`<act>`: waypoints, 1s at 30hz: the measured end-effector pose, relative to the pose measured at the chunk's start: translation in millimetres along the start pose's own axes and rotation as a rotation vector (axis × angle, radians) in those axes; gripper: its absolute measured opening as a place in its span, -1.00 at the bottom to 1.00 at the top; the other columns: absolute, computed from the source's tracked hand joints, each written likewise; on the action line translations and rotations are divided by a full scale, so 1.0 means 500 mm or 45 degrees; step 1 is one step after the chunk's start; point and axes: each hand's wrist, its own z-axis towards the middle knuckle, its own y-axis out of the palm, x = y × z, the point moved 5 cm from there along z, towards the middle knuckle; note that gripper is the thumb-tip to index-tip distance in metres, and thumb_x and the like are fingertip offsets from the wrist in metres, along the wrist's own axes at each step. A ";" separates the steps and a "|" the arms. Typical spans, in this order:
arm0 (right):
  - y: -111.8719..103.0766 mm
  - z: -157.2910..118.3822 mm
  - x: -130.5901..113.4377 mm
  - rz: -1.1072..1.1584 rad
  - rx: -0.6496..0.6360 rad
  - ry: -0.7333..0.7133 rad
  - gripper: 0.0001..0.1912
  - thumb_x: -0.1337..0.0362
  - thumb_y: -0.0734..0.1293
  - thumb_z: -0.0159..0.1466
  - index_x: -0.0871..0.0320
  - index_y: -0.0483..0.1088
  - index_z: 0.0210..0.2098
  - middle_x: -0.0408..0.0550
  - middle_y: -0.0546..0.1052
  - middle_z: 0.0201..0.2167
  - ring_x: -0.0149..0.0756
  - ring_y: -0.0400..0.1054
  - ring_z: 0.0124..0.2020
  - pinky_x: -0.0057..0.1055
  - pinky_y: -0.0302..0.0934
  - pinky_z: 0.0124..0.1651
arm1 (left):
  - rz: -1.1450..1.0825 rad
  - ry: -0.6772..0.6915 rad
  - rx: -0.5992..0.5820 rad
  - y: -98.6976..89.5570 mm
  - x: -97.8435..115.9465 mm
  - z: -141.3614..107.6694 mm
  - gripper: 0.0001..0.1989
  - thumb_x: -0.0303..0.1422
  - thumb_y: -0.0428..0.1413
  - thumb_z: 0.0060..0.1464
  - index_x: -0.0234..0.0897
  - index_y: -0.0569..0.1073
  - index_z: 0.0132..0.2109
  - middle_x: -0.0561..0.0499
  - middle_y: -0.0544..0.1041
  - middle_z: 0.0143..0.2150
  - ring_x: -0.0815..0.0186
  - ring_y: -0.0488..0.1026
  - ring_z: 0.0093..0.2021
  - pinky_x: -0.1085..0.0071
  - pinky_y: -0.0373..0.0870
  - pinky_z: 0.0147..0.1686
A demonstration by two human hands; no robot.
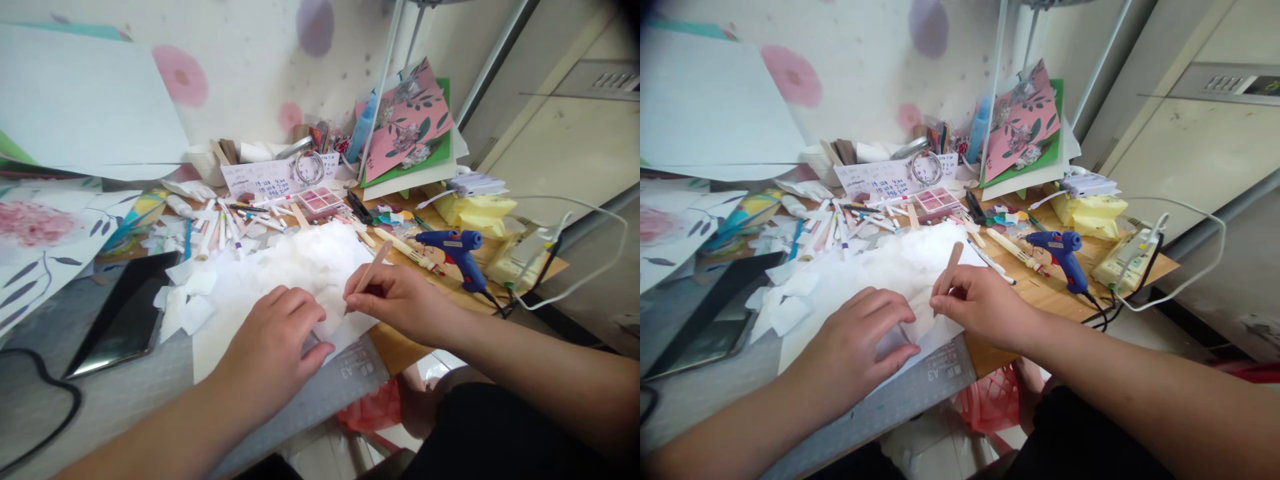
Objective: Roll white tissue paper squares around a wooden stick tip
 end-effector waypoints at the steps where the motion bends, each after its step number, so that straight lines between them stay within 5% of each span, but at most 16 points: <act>1: 0.000 -0.001 0.001 -0.009 0.004 -0.018 -0.90 0.32 0.34 0.24 0.16 0.50 -0.38 -0.07 0.56 -0.42 -0.29 0.45 -0.38 -0.37 0.32 -0.29 | -0.013 0.005 0.009 0.000 -0.001 -0.001 -0.87 -0.43 0.25 0.05 -0.28 0.49 -0.21 -0.09 0.55 -0.20 0.09 0.42 -0.18 0.12 0.41 -0.15; 8: 0.010 0.002 -0.001 0.024 -0.075 -0.325 -0.88 0.36 0.39 0.25 0.14 0.51 -0.44 -0.04 0.60 -0.33 -0.23 0.51 -0.12 -0.29 0.37 -0.01 | -0.056 -0.042 -0.070 0.006 -0.010 0.006 -0.88 -0.42 0.23 0.04 -0.27 0.49 -0.23 -0.10 0.58 -0.20 0.07 0.46 -0.16 0.13 0.42 -0.16; 15: 0.024 0.001 -0.011 -0.005 -0.152 -0.456 -0.90 0.34 0.37 0.29 0.12 0.53 -0.36 -0.02 0.66 -0.26 -0.30 0.56 -0.17 -0.35 0.41 -0.05 | -0.074 -0.119 -0.185 0.004 -0.017 0.011 -0.86 -0.33 0.25 0.03 -0.21 0.50 -0.22 -0.07 0.63 -0.17 0.02 0.46 -0.12 0.09 0.41 -0.12; 30: 0.034 0.017 -0.037 -0.067 -0.347 -0.525 -0.88 0.42 0.34 0.27 0.14 0.49 -0.38 0.03 0.62 -0.23 -0.28 0.52 -0.18 -0.34 0.39 -0.07 | -0.118 -0.140 -0.190 0.007 -0.022 0.011 -0.86 -0.36 0.25 0.02 -0.26 0.55 -0.23 -0.10 0.65 -0.13 0.01 0.46 -0.10 0.08 0.41 -0.06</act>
